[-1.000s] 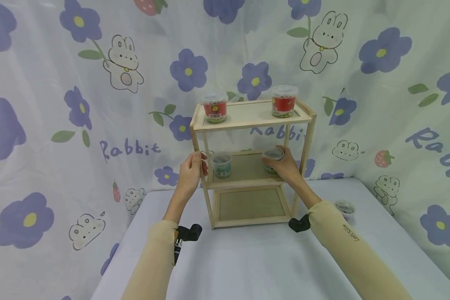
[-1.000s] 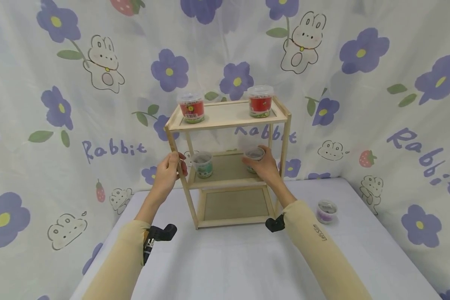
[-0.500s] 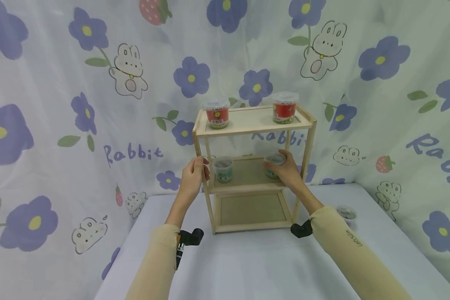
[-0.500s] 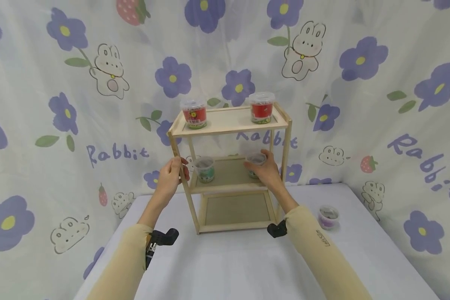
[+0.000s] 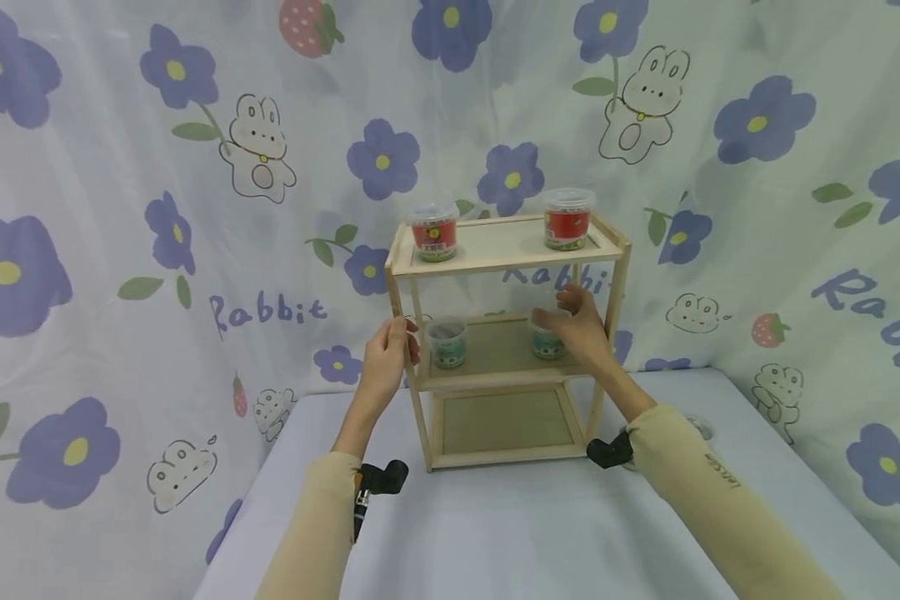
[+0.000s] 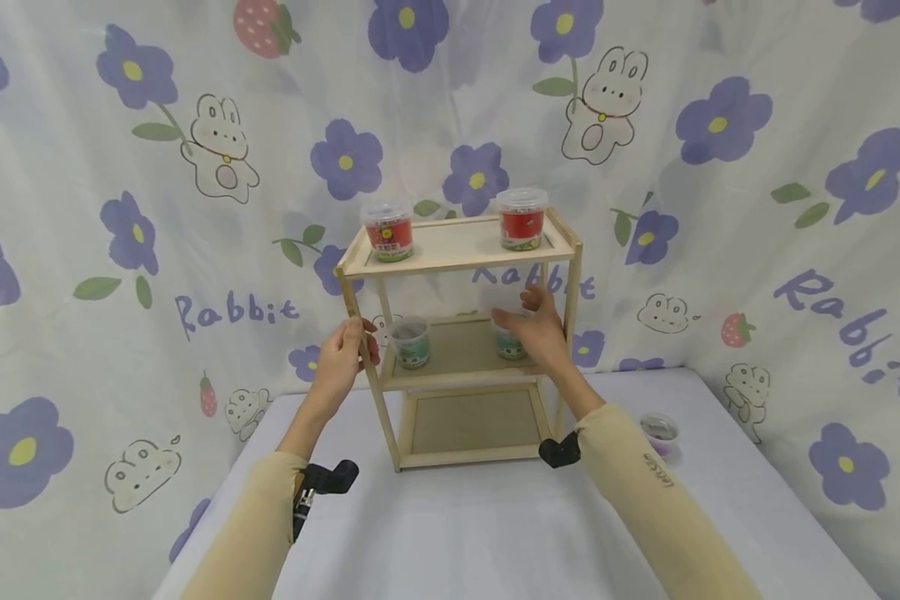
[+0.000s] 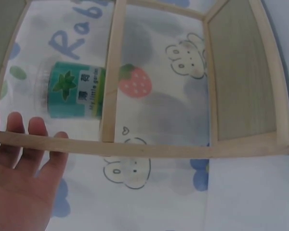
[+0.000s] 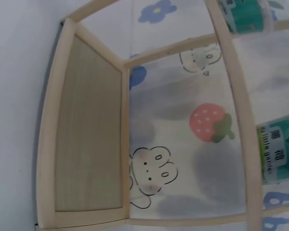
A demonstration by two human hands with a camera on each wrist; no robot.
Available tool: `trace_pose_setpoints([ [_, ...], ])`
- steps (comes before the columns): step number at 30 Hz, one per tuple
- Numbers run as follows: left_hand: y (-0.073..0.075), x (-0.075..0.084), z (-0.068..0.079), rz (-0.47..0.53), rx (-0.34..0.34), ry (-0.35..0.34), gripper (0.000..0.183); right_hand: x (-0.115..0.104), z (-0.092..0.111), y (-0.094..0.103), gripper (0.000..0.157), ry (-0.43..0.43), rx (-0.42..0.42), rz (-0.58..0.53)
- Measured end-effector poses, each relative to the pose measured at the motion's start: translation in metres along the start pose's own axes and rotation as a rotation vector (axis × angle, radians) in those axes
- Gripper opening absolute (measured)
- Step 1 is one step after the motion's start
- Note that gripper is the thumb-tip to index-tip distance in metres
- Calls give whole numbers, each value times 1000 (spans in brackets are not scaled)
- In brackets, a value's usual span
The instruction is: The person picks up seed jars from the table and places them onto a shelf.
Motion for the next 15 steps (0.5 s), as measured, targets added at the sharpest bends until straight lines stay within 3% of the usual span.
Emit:
trace_pose_setpoints([
  [6,-1,4,2,8,-23,25,46,-22,4,6,93,72,33,51],
  [12,-6,29,13,13,-51,37,40,-32,16,13,91,108,43,141],
  [15,-7,35,17,2,-50,42,40,-36,25,15,89,139,16,125],
])
Point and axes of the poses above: each hand's wrist, its own z-axis away from the middle knuckle, its own y-axis out of the back of the hand, x = y × z, the point moved 8 cm from there along -z, towards the middle knuckle, and after that the axes turned 9 degrees about z, right-handed, at the moved point
